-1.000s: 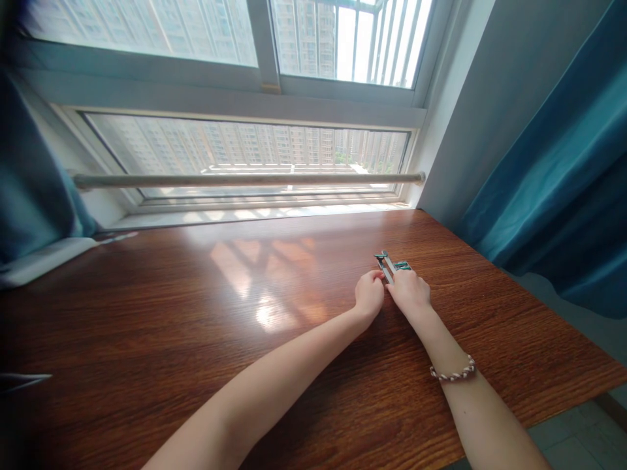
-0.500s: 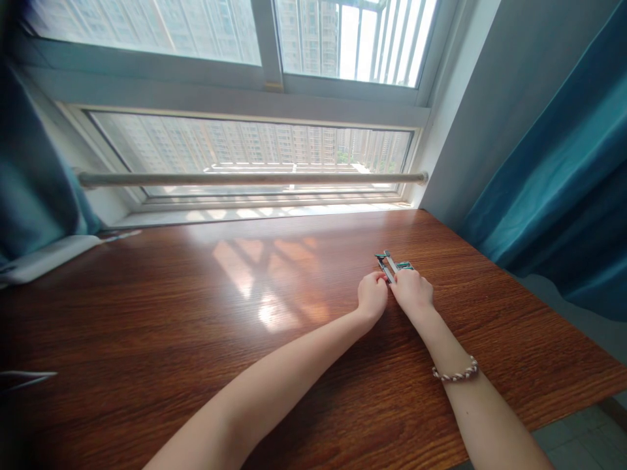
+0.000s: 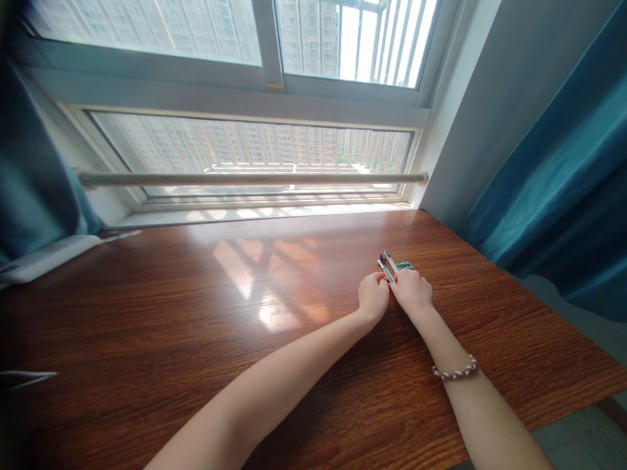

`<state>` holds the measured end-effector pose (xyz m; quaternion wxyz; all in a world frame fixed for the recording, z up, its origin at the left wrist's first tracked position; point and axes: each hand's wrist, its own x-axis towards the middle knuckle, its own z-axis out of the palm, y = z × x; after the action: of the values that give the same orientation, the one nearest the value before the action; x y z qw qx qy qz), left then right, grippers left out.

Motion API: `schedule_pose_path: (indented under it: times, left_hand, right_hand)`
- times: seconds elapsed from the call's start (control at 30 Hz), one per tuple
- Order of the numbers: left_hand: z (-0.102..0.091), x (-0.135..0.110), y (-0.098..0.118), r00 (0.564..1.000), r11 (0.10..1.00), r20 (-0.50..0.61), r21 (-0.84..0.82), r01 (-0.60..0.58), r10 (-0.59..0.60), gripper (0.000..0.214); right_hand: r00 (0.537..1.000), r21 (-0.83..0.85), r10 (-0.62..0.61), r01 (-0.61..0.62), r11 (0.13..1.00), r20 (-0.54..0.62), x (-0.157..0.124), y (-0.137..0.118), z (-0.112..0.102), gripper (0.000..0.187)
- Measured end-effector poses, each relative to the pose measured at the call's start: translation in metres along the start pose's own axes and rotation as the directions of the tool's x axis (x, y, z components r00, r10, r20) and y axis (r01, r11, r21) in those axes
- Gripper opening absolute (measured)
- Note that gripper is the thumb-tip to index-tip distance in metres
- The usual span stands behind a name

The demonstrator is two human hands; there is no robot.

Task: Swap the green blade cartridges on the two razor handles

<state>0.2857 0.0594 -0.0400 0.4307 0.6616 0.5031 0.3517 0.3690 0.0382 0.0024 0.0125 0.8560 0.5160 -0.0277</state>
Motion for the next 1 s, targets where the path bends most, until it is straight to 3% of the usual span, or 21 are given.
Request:
schedule_pose_path:
  times: [0.6,1.0]
  left_hand:
    - [0.0022,-0.0024,0.0010,1.000,1.000,-0.018,-0.013,-0.004,0.003,0.034]
    - [0.0019,-0.0004,0.0004,0.999,0.999,0.040,0.041,-0.029,0.028,0.031]
  right_hand:
    - [1.000,0.027,0.002,-0.002,1.000,-0.029,0.0058,0.0013,0.0074,0.029]
    - [1.000,0.036,0.010,-0.009,0.999,-0.027,0.0053,0.0008,0.0070,0.028]
